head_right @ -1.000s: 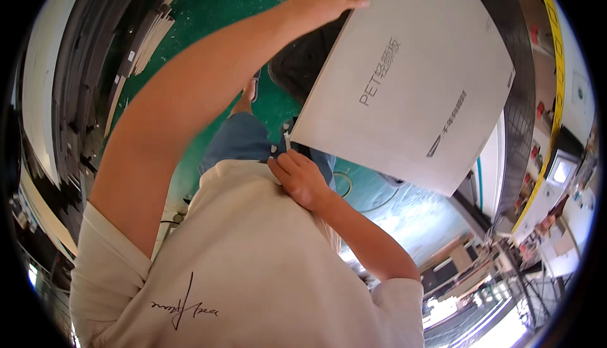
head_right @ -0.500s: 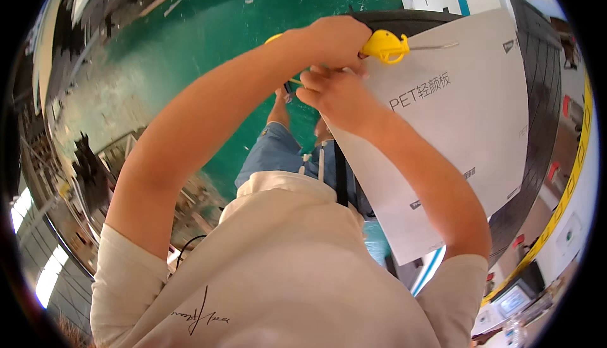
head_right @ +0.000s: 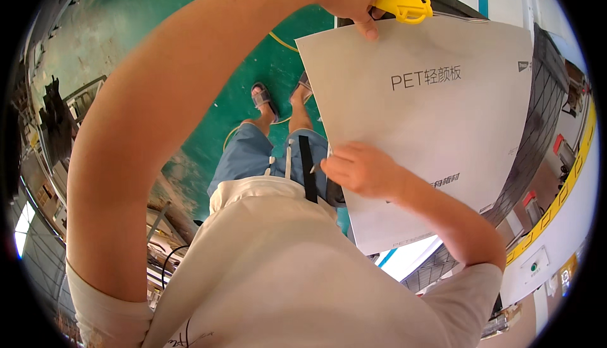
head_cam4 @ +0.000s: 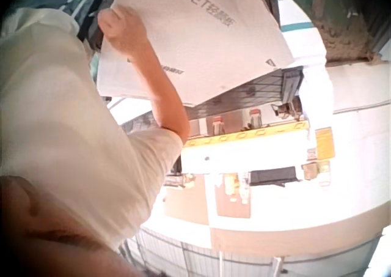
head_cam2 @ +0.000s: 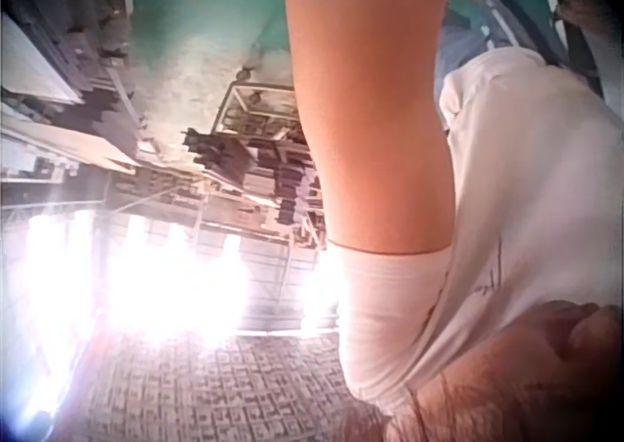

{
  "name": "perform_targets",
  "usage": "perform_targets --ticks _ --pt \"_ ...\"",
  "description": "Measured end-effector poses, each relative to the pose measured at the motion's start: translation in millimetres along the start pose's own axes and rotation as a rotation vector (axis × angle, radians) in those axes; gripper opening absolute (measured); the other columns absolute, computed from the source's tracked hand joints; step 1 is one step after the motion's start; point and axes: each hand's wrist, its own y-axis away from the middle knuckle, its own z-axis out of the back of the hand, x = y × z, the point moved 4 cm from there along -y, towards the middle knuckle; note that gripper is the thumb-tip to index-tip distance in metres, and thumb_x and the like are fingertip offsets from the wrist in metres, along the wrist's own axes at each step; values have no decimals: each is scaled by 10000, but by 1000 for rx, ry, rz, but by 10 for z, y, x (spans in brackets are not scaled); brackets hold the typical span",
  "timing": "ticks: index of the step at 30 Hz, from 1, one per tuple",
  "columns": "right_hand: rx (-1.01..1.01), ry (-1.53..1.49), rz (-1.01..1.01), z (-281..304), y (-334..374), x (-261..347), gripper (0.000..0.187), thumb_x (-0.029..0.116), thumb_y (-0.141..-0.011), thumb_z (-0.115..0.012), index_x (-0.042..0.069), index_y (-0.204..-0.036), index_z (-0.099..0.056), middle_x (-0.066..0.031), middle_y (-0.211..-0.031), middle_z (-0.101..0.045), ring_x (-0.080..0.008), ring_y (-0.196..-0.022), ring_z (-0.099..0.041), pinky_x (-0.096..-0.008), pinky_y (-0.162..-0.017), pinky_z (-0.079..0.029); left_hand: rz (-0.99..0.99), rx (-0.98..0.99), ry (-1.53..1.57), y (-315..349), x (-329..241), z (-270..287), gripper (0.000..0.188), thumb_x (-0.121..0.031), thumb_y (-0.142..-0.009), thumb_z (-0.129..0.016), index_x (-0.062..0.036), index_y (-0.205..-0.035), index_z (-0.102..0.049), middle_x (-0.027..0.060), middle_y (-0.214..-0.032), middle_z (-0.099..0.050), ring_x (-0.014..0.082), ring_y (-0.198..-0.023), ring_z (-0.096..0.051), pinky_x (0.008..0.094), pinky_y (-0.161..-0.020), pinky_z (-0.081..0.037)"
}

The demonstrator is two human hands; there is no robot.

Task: The person repeatedly picks up large white panels from a stack, places them on a workbench, and wipes the surface with a yellow handheld tool. The person flips the panels to clean both sides and stacks the cleaned panels on the floor.

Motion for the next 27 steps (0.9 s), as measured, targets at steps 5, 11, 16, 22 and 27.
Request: perform_targets --ticks 5,11,16,22,27 --pt "-220 193 -67 299 -383 -330 245 90 -773 -693 66 -1018 -683 -31 -910 -590 -241 -917 -625 -366 -784 -519 1 -67 -24 41 -40 -14 410 -362 -750 -884 -62 -1010 -779 154 -1012 -760 346 -980 -714 418 -838 -552" --pt "-279 408 98 498 -900 -716 195 34 -712 -703 105 -861 -599 -35 -905 -557 -255 -949 -623 -397 -781 -529 208 -214 -71 322 -53 -145 396 -339 -751 -864 -30 -978 -767 201 -996 -747 372 -961 -713 437 -820 -560" --pt "-183 197 43 169 -384 -348 150 42 -729 -678 80 -822 -566 -34 -862 -536 -252 -891 -600 -369 -710 -518 154 -276 -111 309 -19 -354 532 -443 -696 -897 -20 -986 -755 212 -1022 -742 400 -986 -699 467 -844 -553" --pt "-126 101 -67 -351 547 460 172 68 -733 -657 43 -903 -638 -36 -829 -525 -237 -823 -577 -351 -652 -499 337 -218 -220 406 -207 -321 623 -557 -733 -855 1 -993 -759 192 -994 -747 349 -956 -713 438 -834 -540" --pt "-37 112 -81 -882 1466 1204 315 61 -740 -704 7 -1051 -689 -42 -818 -555 -198 -765 -589 -324 -607 -482 311 -315 -387 377 -149 -287 664 -654 -737 -822 -35 -974 -773 183 -955 -736 317 -907 -700 444 -813 -525"
